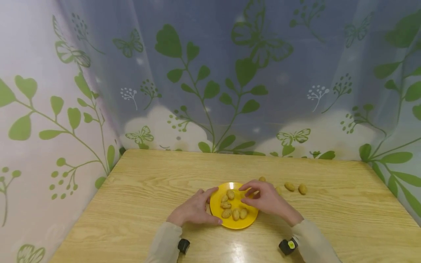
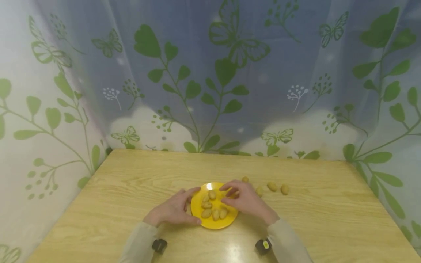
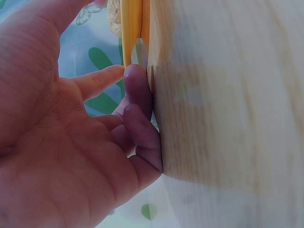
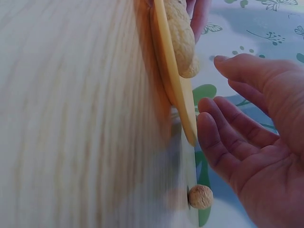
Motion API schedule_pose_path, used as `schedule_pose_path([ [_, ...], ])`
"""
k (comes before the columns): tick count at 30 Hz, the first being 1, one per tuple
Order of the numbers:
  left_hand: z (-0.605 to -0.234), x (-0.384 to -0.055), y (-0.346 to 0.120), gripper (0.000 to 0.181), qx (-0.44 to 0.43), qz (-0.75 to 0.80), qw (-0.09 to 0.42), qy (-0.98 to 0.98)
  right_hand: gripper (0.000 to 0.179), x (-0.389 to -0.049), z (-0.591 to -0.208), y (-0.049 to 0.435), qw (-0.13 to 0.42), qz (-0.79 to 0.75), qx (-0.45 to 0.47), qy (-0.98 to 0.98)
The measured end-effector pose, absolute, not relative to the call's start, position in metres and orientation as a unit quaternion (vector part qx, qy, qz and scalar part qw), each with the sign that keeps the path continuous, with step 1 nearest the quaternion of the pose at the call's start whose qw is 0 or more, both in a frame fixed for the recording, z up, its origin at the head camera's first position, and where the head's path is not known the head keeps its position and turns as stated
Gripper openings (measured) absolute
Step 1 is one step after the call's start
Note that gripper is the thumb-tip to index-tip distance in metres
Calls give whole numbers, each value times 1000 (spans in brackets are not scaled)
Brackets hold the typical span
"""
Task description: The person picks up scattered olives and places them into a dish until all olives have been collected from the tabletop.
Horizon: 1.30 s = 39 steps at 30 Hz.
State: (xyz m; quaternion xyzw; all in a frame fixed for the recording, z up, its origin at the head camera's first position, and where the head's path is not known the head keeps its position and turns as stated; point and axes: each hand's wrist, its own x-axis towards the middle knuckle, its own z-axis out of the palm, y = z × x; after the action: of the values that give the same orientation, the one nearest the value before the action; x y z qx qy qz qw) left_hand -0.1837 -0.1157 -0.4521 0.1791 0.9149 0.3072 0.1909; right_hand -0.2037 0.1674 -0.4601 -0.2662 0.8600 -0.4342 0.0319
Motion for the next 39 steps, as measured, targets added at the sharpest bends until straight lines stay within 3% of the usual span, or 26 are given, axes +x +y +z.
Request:
schedule_pose_path([
  [20, -453, -182, -116, 108, 170, 313, 190, 915, 29, -190, -456, 199, 20, -443, -227, 867],
  [39, -455, -183, -115, 107, 174, 311, 190, 915, 27, -182, -459, 232, -35, -423, -189, 886],
])
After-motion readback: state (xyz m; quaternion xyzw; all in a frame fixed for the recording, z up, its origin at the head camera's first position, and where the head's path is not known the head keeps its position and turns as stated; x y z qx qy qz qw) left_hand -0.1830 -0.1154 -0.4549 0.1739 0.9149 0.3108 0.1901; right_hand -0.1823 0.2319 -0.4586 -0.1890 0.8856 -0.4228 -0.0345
